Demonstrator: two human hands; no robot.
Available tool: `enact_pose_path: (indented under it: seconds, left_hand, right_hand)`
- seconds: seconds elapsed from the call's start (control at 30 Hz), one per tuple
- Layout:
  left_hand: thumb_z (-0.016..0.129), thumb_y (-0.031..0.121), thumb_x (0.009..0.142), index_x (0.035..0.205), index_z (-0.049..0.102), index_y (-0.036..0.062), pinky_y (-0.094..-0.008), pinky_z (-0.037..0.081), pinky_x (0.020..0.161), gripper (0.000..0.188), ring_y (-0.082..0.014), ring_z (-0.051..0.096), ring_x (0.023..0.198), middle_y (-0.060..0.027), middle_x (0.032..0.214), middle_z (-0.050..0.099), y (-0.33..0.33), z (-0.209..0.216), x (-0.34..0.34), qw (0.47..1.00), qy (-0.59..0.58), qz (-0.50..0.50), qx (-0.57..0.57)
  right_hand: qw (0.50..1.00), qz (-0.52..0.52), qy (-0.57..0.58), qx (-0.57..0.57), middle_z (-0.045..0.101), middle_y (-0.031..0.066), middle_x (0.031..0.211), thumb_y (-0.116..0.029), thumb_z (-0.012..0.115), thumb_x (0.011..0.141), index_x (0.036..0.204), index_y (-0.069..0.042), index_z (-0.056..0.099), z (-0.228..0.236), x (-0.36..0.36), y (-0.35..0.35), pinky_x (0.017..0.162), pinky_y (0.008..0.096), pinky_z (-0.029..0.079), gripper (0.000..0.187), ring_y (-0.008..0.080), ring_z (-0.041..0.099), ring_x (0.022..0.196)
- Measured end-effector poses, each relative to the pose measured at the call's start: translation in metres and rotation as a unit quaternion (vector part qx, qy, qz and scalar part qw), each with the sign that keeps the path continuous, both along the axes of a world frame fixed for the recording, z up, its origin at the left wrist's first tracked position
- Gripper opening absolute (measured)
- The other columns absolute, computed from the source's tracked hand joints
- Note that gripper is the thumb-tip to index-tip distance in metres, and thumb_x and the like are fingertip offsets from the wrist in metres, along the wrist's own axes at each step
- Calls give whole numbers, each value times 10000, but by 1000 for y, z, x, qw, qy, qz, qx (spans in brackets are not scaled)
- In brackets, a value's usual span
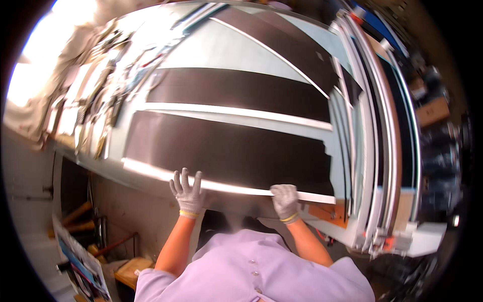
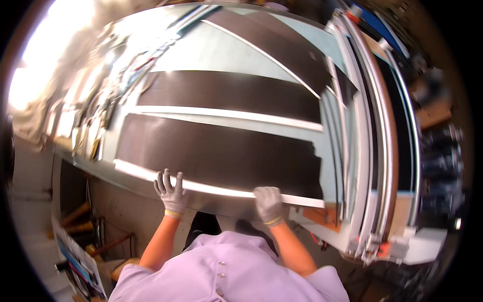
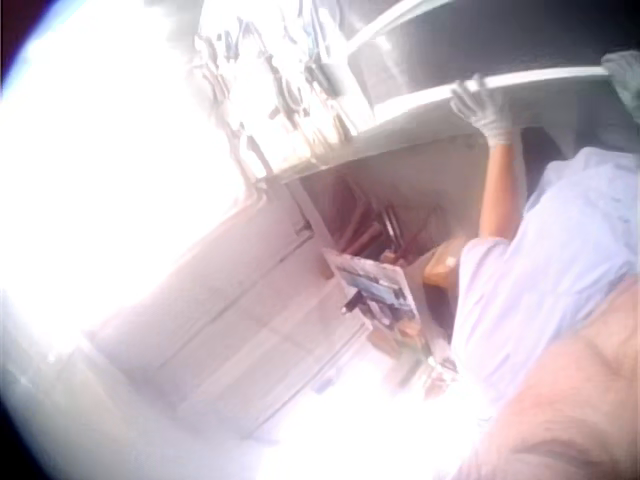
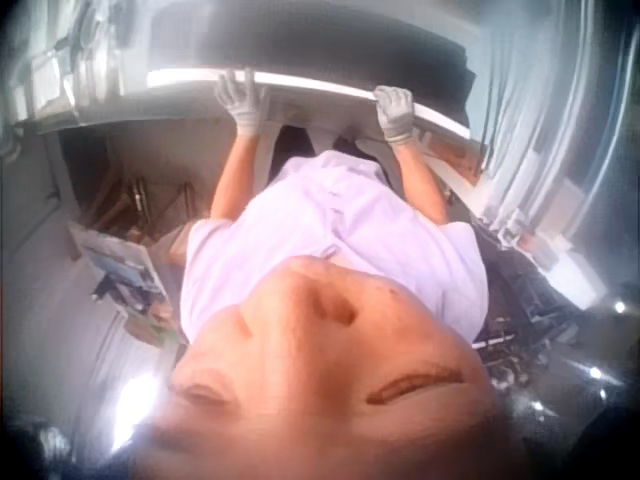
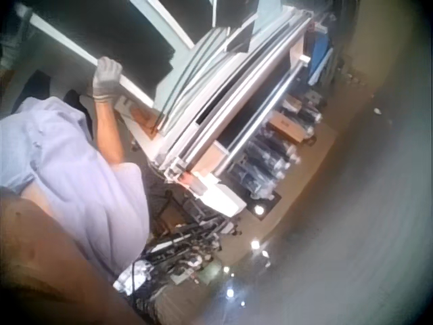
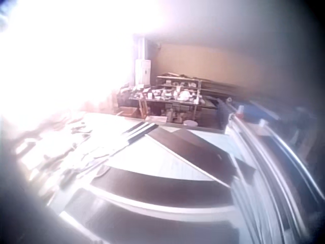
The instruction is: The person applies white edge tape to the sides of dark rectangular panels. They align the tape, smooth it down by hand, and use a utility knife to trim the excess tape flush with the panel edges. The person handles multiple panels, flipping them over to work on different sides.
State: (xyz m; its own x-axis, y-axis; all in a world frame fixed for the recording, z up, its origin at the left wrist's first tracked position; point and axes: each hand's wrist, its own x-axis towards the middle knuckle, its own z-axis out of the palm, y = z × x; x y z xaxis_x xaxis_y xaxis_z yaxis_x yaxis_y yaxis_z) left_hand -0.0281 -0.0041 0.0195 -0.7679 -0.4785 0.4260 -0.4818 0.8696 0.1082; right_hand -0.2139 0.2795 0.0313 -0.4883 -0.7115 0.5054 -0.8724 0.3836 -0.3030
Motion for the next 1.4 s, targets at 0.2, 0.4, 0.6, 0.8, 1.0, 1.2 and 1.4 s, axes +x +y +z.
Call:
enact_pose_path:
  seconds: [0.2, 0.4, 0.6, 0.8, 1.0, 1.2, 1.4]
  left_hand:
    - [589, 5, 731, 1270, 657, 124, -479, 403, 1080, 556, -351, 504, 1291, -114, 1387, 570, 20, -5, 2, 985, -85, -126, 80]
    - [499, 38, 881, 1322, 639, 119, -495, 388, 1089, 470, -367, 499, 1315, -138, 1421, 567, 1, -23, 12, 984, -95, -140, 58]
    - [568, 79, 810, 1438, 529, 115, -476, 321, 1151, 630, -347, 438, 1380, -118, 1494, 503, -1, -18, 12, 980, -117, -151, 48]
    - [718, 328, 756, 1483, 461, 102, -485, 290, 1177, 803, -364, 395, 1413, -127, 1535, 452, -14, -31, 13, 980, -111, -161, 25]
    - [696, 506, 776, 1464, 481, 110, -534, 279, 1171, 823, -422, 365, 1418, -180, 1535, 430, 12, 4, -3, 968, -144, -205, 12]
    - [751, 122, 709, 1346, 588, 128, -511, 316, 1152, 658, -388, 400, 1389, -111, 1459, 503, 151, 109, -102, 907, -115, -343, 214]
    - [772, 166, 716, 1226, 671, 129, -534, 326, 1127, 521, -367, 441, 1338, -116, 1338, 555, 194, 154, -154, 828, -76, -479, 283]
  right_hand:
    - [982, 55, -180, 19, 647, 72, 1151, -283, 665, 882, 1059, -82, 664, -8, 29, 33, 962, 417, 456, 267, 283, 594, 1107]
    - [896, -373, -225, -89, 650, 106, 973, -151, 635, 874, 885, -62, 670, -26, -11, 166, 869, 441, 473, 97, 330, 601, 983]
    - [701, -702, -125, -13, 645, 136, 990, -221, 788, 797, 1025, -56, 650, -50, -12, 289, 832, 441, 491, 314, 334, 617, 924]
    - [615, -685, -297, -257, 702, 134, 950, -187, 809, 789, 901, -25, 660, -98, -1, 326, 773, 396, 523, 247, 281, 669, 840]
    - [752, -613, -190, -150, 671, 121, 872, -133, 739, 811, 827, -54, 662, -34, 7, 310, 720, 415, 514, 112, 313, 650, 785]
    - [940, -159, -297, -47, 633, 128, 857, -214, 703, 876, 884, -23, 662, 110, 2, 186, 738, 433, 490, 195, 331, 616, 806]
    - [789, 32, -573, -221, 615, 112, 828, -121, 772, 788, 880, 3, 672, 135, 5, 131, 717, 337, 481, 184, 237, 608, 775]
